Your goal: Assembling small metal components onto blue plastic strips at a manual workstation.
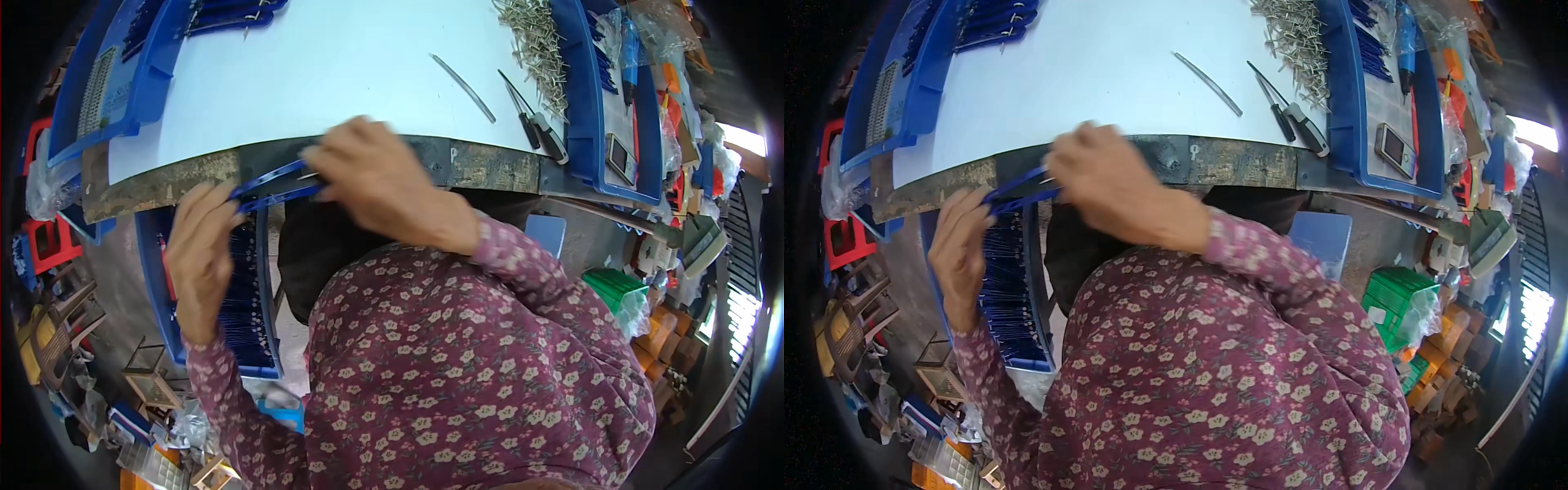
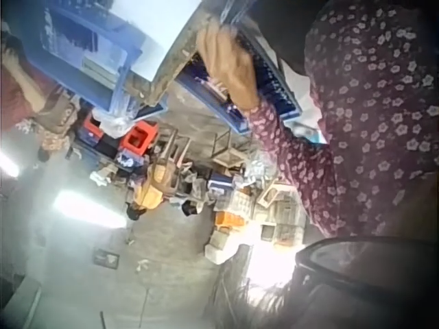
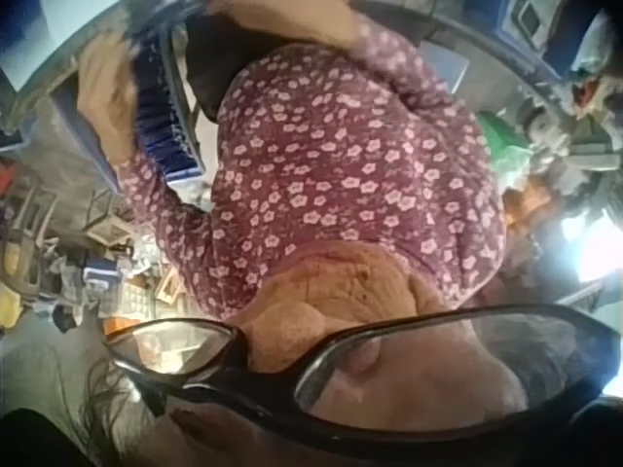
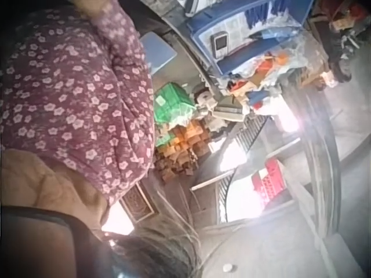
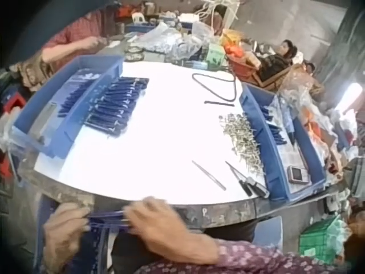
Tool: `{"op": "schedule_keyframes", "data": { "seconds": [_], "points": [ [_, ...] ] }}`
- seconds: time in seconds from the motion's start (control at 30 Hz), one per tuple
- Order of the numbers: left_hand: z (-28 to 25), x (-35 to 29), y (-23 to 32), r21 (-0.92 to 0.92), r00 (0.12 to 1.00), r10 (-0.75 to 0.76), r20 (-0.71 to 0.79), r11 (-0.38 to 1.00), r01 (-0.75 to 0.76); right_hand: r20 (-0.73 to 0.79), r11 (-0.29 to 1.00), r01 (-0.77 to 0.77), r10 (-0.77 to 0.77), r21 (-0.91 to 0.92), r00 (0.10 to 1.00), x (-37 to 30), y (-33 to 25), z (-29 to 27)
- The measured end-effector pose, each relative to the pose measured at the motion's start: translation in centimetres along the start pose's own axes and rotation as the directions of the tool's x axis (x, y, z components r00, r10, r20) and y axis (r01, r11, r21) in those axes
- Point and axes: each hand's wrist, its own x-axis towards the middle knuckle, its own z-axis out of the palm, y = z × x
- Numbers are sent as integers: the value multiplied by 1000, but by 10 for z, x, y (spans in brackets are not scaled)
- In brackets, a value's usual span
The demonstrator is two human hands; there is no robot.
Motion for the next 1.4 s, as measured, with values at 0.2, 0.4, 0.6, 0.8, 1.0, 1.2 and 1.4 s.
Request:
{"op": "schedule_keyframes", "data": {
  "seconds": [0.2,0.4,0.6,0.8,1.0,1.2,1.4],
  "points": [
    [64,46,31,-130,955,296,-10,947,-294,-18,954,-301,301,-3,953,-61,20,-56],
    [30,23,6,48,988,151,-18,988,-150,-132,995,-88,82,-40,988,-21,11,-11],
    [-14,-18,-21,79,994,-84,-63,993,89,-89,978,184,-192,-95,977,28,-12,25],
    [35,33,20,-100,979,202,-27,974,-204,-120,990,-133,137,42,983,-42,11,-29],
    [53,40,14,-156,973,229,-17,961,-229,-92,986,-167,166,-3,982,-52,14,-32],
    [-8,-3,-26,41,999,0,-37,999,1,-260,974,170,-127,151,957,19,-6,30],
    [-1,-4,-14,-55,999,3,-39,998,-5,-86,990,37,-25,137,996,7,-4,14]
  ]
}}
